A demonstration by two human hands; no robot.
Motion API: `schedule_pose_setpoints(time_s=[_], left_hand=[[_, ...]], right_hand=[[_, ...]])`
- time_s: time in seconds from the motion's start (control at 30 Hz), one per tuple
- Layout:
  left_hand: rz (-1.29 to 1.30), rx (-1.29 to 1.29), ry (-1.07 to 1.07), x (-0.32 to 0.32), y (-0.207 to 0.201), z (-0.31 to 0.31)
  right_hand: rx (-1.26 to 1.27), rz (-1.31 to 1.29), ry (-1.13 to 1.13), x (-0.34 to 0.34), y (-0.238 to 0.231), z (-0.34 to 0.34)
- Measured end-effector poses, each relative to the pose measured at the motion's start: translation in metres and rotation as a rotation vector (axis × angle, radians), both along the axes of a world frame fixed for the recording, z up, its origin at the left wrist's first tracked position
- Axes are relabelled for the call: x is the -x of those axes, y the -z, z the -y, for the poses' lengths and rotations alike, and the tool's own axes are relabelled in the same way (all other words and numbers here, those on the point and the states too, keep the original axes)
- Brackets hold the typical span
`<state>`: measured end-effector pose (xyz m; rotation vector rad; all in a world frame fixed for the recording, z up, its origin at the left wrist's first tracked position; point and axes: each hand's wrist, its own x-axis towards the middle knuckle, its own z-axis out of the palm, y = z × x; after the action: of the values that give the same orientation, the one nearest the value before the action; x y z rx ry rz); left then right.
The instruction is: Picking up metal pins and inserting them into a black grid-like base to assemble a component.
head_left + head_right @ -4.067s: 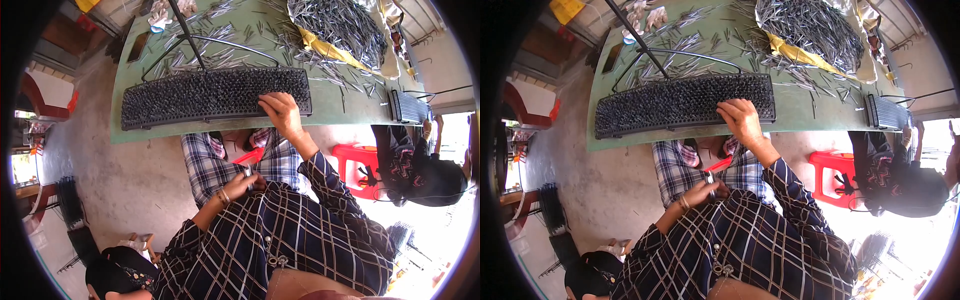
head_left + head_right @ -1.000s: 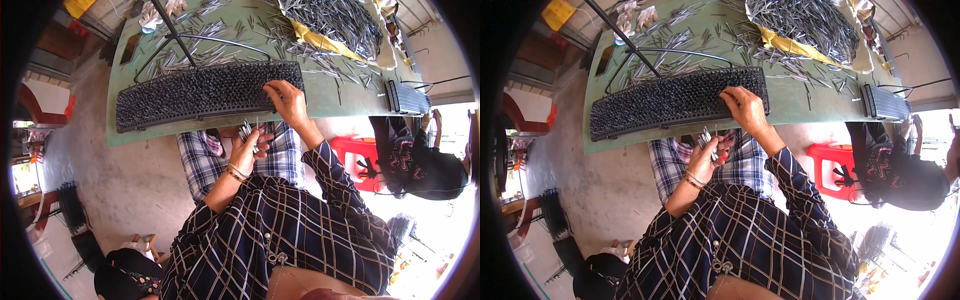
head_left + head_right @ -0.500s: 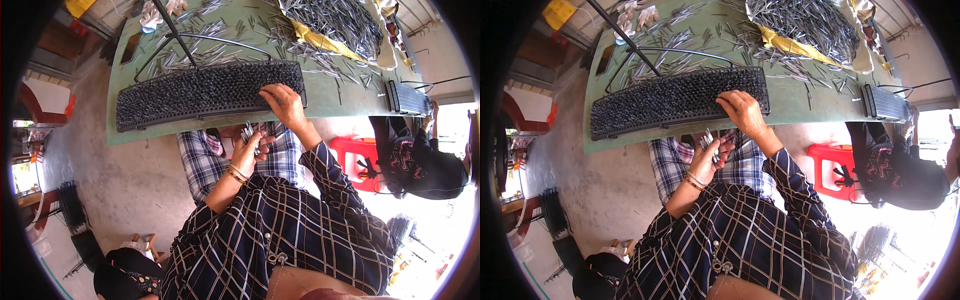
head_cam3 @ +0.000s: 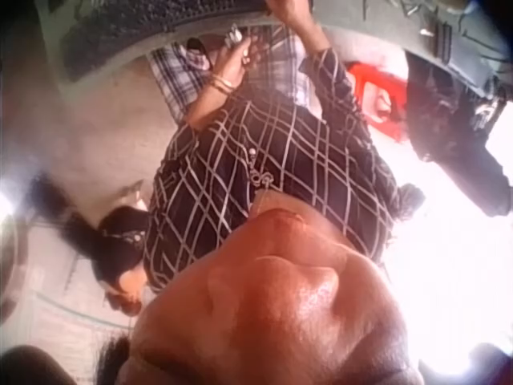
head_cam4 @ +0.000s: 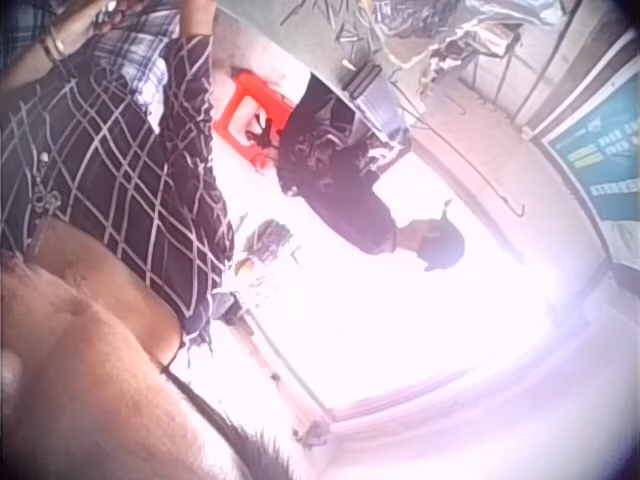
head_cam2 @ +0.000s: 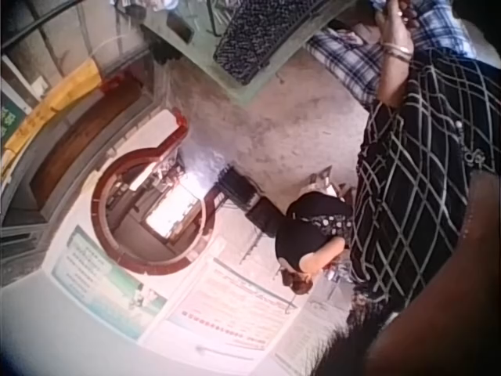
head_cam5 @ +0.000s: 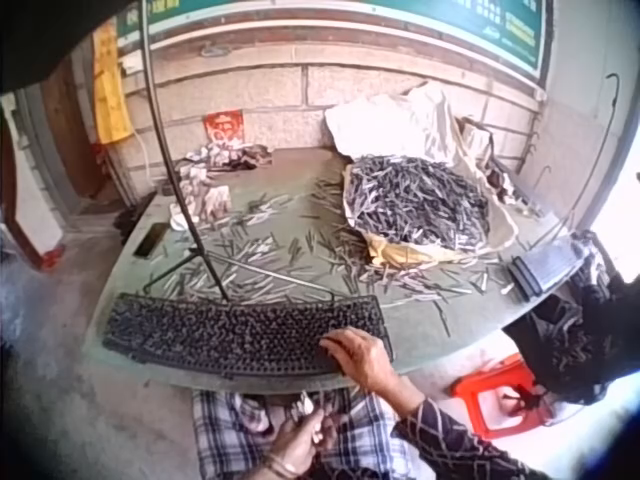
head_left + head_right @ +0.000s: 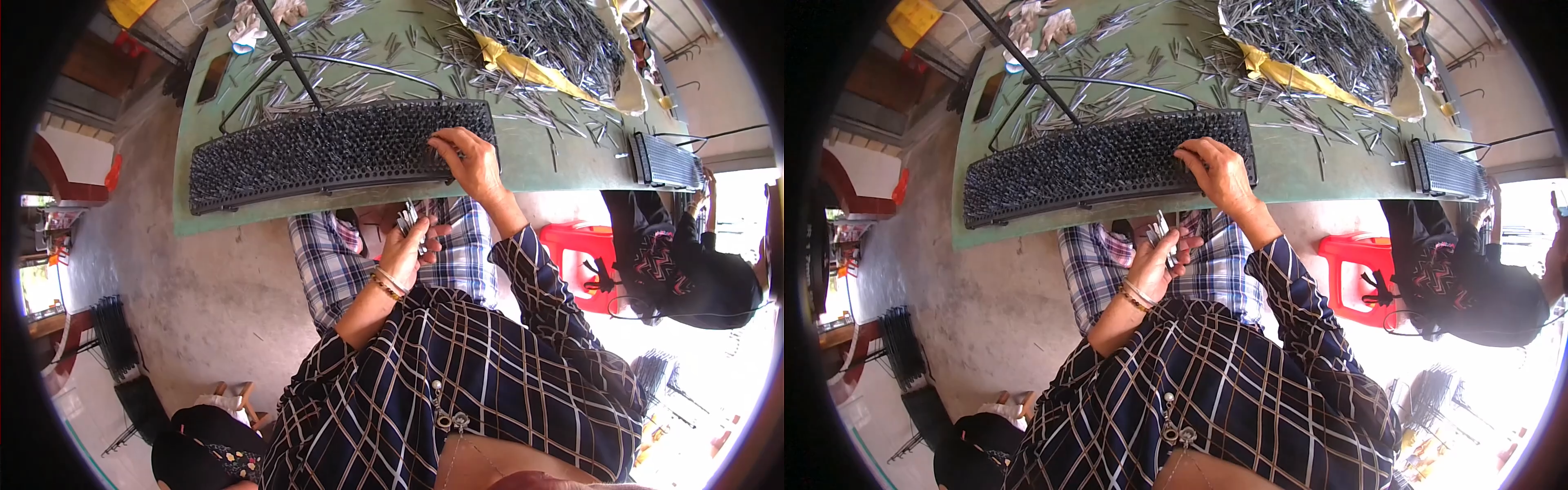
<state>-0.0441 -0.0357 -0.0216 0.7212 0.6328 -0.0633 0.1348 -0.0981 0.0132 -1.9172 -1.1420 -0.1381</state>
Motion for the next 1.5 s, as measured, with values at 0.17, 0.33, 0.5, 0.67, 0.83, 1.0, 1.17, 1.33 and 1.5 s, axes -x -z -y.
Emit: schedule_pose_setpoints(time_s=[0.17, 0.33, 0.5, 0.67, 0.83, 1.0, 1.17, 1.33, 1.5], left_hand=[[-0.001, 0.000, 0.004, 0.000, 0.002, 0.000], [-0.008, 0.016, 0.008, -0.001, -0.001, 0.001], [0.011, 0.018, 0.002, 0.000, 0.000, 0.000], [-0.009, 0.027, 0.014, -0.002, -0.003, 0.001], [0.007, 0.025, 0.012, -0.001, -0.001, 0.001], [-0.003, 0.029, 0.014, -0.001, -0.003, 0.001], [0.015, 0.048, 0.010, 0.000, -0.001, 0.002], [0.036, 0.082, 0.002, 0.000, 0.001, 0.002], [0.036, 0.053, 0.032, -0.001, 0.001, 0.003]], right_hand=[[-0.015, -0.032, 0.040, 0.004, 0.006, -0.001], [-0.073, 0.065, 0.043, 0.003, 0.012, 0.001], [-0.017, 0.093, -0.005, 0.005, 0.013, 0.003], [-0.072, 0.173, 0.039, 0.011, 0.010, 0.001], [-0.033, 0.179, 0.004, 0.014, 0.011, 0.001], [-0.045, 0.133, 0.057, 0.014, 0.015, 0.000], [-0.005, 0.216, 0.083, 0.013, 0.012, -0.001], [0.040, 0.319, 0.124, 0.014, 0.007, 0.001], [0.063, 0.340, 0.130, 0.015, 0.007, 0.001]])
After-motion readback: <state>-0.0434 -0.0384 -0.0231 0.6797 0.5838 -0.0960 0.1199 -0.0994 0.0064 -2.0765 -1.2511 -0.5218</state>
